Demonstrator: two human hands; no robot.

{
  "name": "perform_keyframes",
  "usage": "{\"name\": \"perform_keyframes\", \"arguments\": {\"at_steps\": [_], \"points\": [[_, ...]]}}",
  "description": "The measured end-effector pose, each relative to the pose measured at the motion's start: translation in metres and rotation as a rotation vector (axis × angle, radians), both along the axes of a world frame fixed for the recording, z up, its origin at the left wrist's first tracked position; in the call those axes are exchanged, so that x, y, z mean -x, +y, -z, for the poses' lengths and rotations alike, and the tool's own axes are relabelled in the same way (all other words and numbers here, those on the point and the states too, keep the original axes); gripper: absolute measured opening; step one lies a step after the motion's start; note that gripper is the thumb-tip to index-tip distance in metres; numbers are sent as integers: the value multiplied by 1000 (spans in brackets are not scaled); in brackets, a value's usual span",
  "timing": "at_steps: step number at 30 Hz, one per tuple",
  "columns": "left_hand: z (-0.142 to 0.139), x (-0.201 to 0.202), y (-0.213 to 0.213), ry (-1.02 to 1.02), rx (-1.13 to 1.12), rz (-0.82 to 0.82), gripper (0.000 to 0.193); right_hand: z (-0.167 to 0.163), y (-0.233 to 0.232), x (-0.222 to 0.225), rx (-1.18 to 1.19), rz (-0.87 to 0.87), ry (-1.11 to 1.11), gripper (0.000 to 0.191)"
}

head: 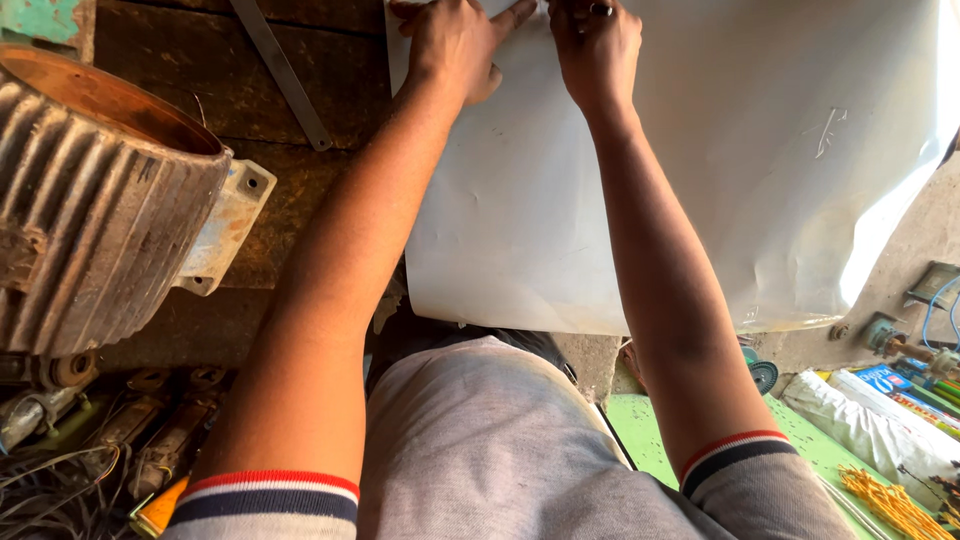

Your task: The person cuts a narrow strip from a white sheet using scissors, holds the strip against an electric motor cooling housing to check its fit, and trims it. They then lay the large white sheet flat on the workbench, place the cut strip on it, and trace along the strip with a pencil to mark a pattern.

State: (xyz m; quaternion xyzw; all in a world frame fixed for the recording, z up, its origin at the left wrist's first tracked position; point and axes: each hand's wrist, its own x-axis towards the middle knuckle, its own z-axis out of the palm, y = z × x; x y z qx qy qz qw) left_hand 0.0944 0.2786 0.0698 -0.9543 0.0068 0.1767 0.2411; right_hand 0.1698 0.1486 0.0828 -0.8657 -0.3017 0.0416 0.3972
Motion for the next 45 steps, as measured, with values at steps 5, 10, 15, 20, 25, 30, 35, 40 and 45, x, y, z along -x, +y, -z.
{"name": "perform_keyframes", "arguments": {"at_steps": [5,10,15,20,25,30,35,40,45], "points": [[-3,9,-1,-42,287,-167,89,11,-39,22,-10,-121,-171,2],[35,86,-24,-442,528,-286,92,30,-138,136,-74,-82,100,16],[66,193,-78,-488,789,-267,69,51,-182,210,-248,-35,388,14],[62,192,-83,-554,764,-276,63,66,-150,187,-360,1,386,16],[49,146,-50,-540,704,-301,62,56,-110,153,-524,66,535,19],[36,138,-51,-497,634,-355,62,50,-105,151,-498,100,547,21],[26,139,-49,-481,635,-421,66,50,-107,152,-480,95,558,21],[25,137,-42,-512,628,-417,68,52,-108,152,-466,85,542,20],[30,140,-42,-526,647,-422,68,53,-108,152,-454,89,532,19]]}}
